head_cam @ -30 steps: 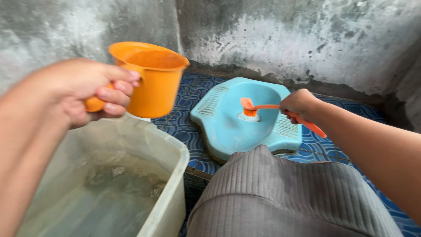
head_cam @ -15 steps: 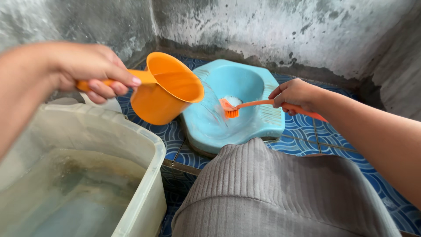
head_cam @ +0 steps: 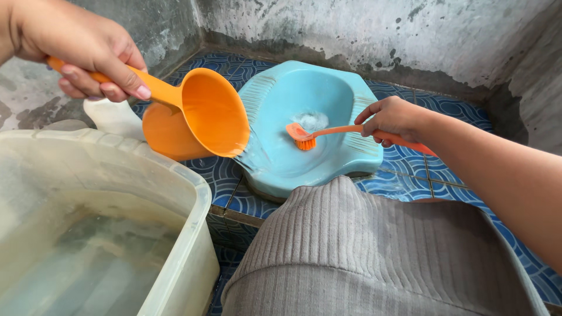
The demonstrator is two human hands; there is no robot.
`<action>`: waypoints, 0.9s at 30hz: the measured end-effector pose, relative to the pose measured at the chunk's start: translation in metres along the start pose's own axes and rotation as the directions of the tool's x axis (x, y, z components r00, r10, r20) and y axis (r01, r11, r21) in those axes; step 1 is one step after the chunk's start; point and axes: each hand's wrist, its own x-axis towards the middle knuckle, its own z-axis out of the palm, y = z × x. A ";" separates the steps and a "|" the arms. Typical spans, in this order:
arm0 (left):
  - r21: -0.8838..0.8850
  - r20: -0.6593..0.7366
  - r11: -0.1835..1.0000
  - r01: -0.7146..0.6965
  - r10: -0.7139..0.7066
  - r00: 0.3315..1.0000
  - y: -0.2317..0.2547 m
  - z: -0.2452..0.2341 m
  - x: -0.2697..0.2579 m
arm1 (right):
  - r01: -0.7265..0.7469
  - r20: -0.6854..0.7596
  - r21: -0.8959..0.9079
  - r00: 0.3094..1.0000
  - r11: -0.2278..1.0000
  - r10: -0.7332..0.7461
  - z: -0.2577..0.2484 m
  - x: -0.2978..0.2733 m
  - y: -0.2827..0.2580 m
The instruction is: The person scrubs a light blue squat toilet using an orange brush and rinses it with water from an orange scoop.
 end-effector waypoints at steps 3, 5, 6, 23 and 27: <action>0.061 0.002 0.998 -0.030 0.030 1.000 0.014 0.000 0.001 | 0.005 -0.010 -0.024 1.000 1.000 -0.005 -0.002 -0.006 0.002; 0.053 0.005 0.998 -0.044 0.044 0.999 0.031 0.004 -0.001 | 0.009 -0.017 -0.030 1.000 1.000 -0.009 -0.003 -0.012 0.001; 0.124 -0.023 0.989 -0.075 0.079 0.997 0.042 0.006 -0.002 | 0.019 -0.028 -0.053 0.999 0.998 -0.021 -0.004 -0.015 0.000; 0.515 -0.459 0.842 -0.161 0.429 0.778 0.295 0.105 0.105 | 0.109 -0.252 -0.677 0.895 0.728 -0.369 -0.061 -0.060 0.001; 0.708 -0.573 0.706 -0.011 0.583 0.576 0.330 0.106 0.153 | 0.059 -0.271 -0.762 0.876 0.645 -0.400 -0.067 -0.064 0.006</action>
